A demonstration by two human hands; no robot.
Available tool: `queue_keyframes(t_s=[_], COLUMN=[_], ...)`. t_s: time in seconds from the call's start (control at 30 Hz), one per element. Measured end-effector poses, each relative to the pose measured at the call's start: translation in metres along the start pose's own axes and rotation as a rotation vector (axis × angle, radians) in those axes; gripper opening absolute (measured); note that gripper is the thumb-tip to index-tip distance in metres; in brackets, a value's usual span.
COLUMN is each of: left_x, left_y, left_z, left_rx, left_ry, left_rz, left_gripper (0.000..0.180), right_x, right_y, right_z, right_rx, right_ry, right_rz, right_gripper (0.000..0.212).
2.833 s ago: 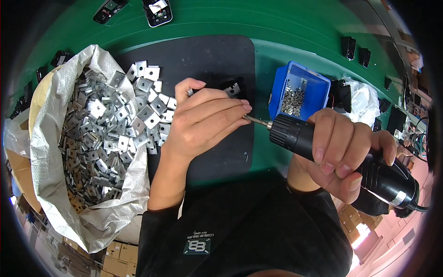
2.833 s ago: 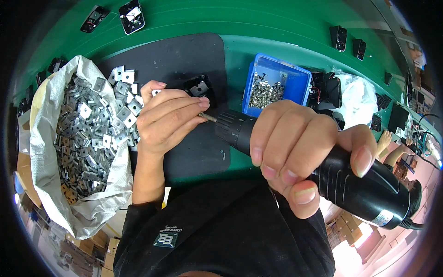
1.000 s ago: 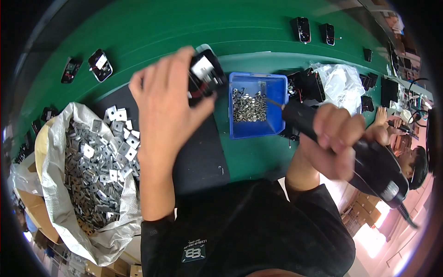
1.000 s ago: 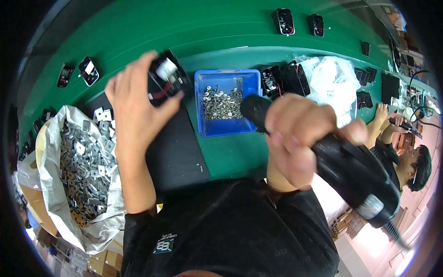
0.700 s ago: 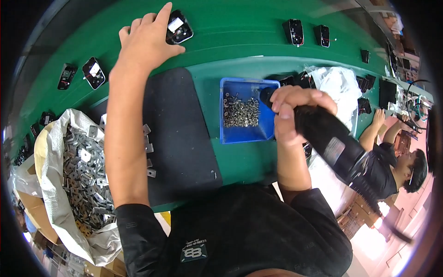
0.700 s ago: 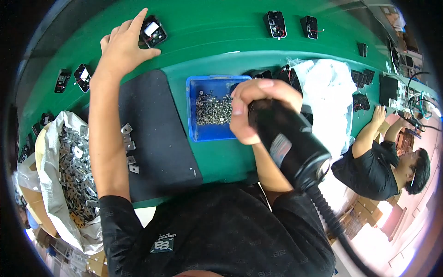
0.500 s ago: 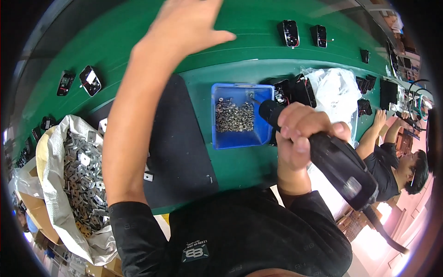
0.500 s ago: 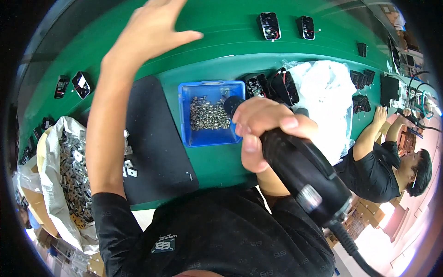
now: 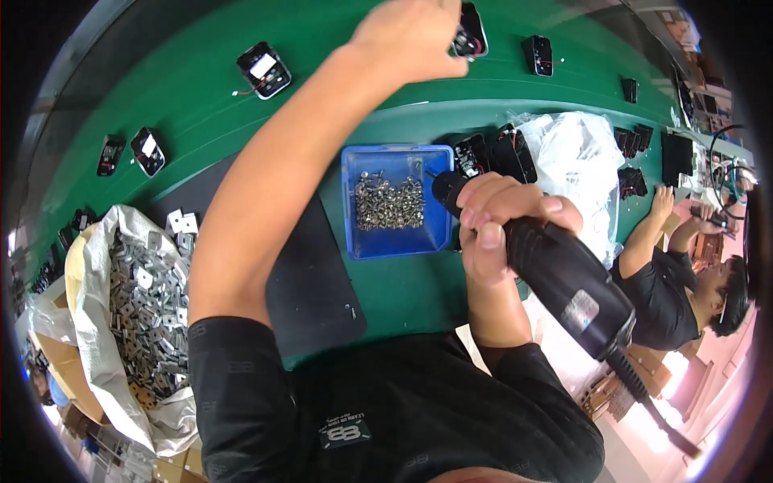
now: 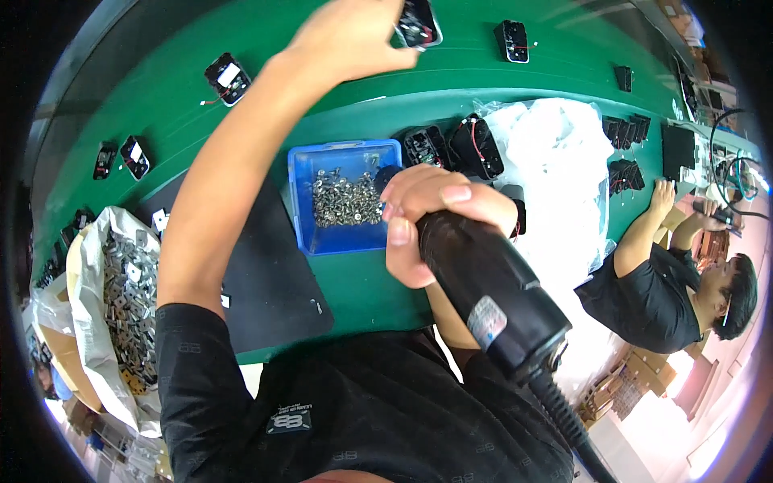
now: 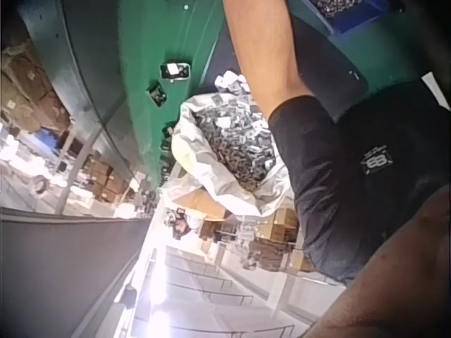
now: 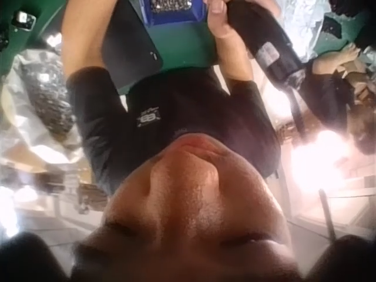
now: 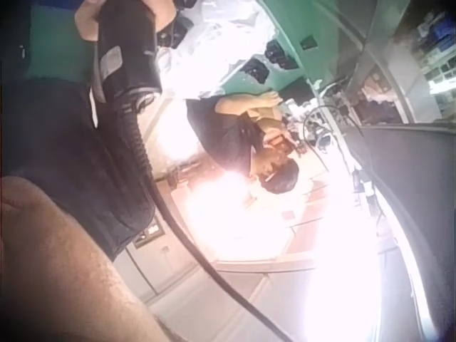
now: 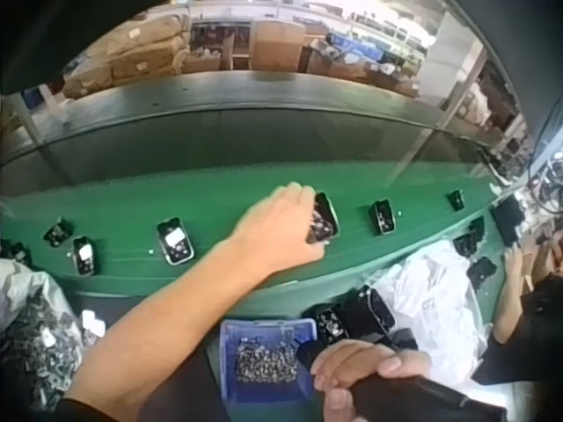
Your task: The person assembles electronic components into an electronic case by hand, securing them with screws and plastic fasteners using an electric screwdriver.
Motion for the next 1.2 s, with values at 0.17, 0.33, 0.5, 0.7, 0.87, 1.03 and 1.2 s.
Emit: queue_keyframes(t_s=[0.17, 0.33, 0.5, 0.7, 0.87, 1.03, 1.2], left_x=[0.019, -0.002, -0.022, -0.027, -0.009, -0.001, -0.002], left_y=[-0.108, -0.232, -0.286, -0.313, -0.345, -0.337, -0.333], left_z=[-0.091, -0.101, -0.095, -0.127, -0.132, -0.121, -0.117], left_rx=[-0.342, -0.251, -0.119, -0.191, -0.326, -0.297, -0.233], left_ry=[0.065, -0.046, -0.107, 0.058, 0.285, 0.342, 0.302], left_rz=[-0.094, -0.339, -0.422, -0.522, -0.616, -0.562, -0.491], left_gripper=[0.070, 0.076, 0.083, 0.073, 0.034, 0.032, 0.029], right_x=[-0.006, -0.015, -0.020, -0.015, 0.008, 0.028, 0.040], right_y=[-0.004, -0.006, -0.010, -0.007, 0.000, 0.007, 0.012], right_z=[0.007, 0.013, 0.015, 0.006, 0.010, 0.009, 0.015], right_rx=[0.000, 0.059, 0.079, 0.006, -0.061, -0.053, 0.030], right_ry=[-0.027, -0.036, -0.078, -0.110, 0.069, 0.312, 0.398], right_rz=[-0.025, -0.071, -0.022, -0.057, 0.095, 0.217, 0.261], right_gripper=[0.054, 0.056, 0.055, 0.058, 0.060, 0.053, 0.051])
Point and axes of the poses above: each hand's wrist, its own y-axis towards the middle knuckle, its own z-axis out of the palm, x = y × z, the point moved 2 cm from there along y, towards the middle knuckle, and after that the axes turned 13 degrees about -x, right-handed, at the moved point
